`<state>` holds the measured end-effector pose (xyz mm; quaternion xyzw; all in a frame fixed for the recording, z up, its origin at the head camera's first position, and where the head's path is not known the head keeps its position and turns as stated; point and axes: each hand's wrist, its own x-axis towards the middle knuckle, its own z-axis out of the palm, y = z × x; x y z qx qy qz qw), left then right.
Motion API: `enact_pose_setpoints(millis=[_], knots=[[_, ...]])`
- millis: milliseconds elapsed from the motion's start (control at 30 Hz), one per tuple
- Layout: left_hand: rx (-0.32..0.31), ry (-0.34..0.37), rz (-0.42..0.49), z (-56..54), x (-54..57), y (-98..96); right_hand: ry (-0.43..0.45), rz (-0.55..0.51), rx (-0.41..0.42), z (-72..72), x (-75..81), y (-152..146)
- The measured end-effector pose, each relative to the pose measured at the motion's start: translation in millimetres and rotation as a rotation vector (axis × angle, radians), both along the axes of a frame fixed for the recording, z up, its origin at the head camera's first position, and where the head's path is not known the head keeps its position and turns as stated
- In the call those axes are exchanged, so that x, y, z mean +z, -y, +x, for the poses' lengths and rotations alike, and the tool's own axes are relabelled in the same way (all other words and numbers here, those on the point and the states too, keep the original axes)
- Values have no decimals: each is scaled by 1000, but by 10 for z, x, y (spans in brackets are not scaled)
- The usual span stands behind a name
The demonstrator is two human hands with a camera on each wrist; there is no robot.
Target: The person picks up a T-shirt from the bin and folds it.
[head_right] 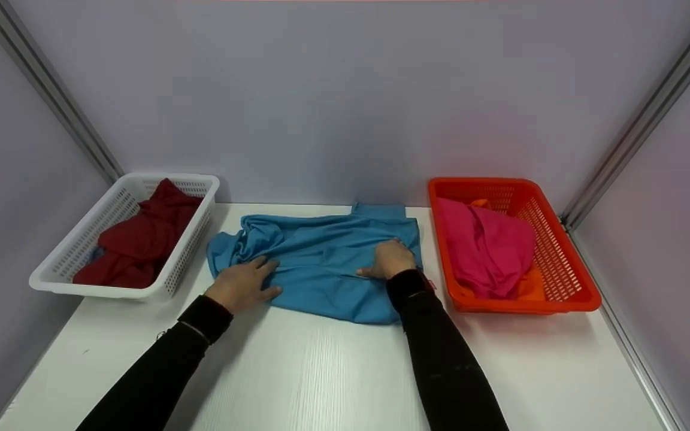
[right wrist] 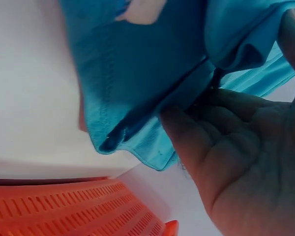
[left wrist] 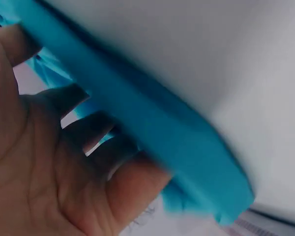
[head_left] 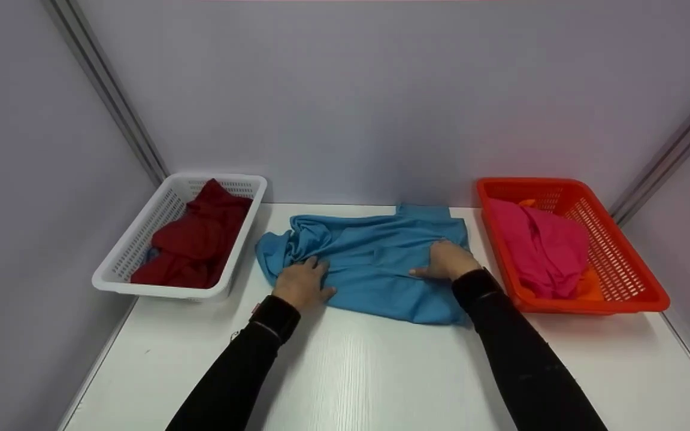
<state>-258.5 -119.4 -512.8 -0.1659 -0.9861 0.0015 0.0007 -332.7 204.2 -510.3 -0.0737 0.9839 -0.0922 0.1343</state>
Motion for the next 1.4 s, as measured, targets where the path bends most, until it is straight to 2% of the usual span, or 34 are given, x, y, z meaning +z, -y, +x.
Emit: enact_pose_setpoints(millis=[167,300,467,600,733,833,933,1067,1200,1400], knots=[[32,-8,-9,45,28,177,-42,-28,56,-27,-32,-68],[27,29,-14,52,26,202,-82,-82,119,-11,-72,-93],[27,45,16,40,50,178,-166,-151,96,46,-80,-110],[15,55,17,11,73,173,-288,-214,64,88,32,-136],[6,92,25,-59,107,195,-335,-306,121,144,253,-140],[18,141,20,-146,137,222,-289,-388,209,234,458,-105],[25,187,20,-241,160,252,-249,-442,326,383,637,-30],[12,236,28,-327,174,286,-177,-446,502,666,753,131],[-15,244,22,-352,175,309,-93,-401,678,976,694,316],[-83,163,8,-325,196,301,-29,-331,893,1325,434,527]])
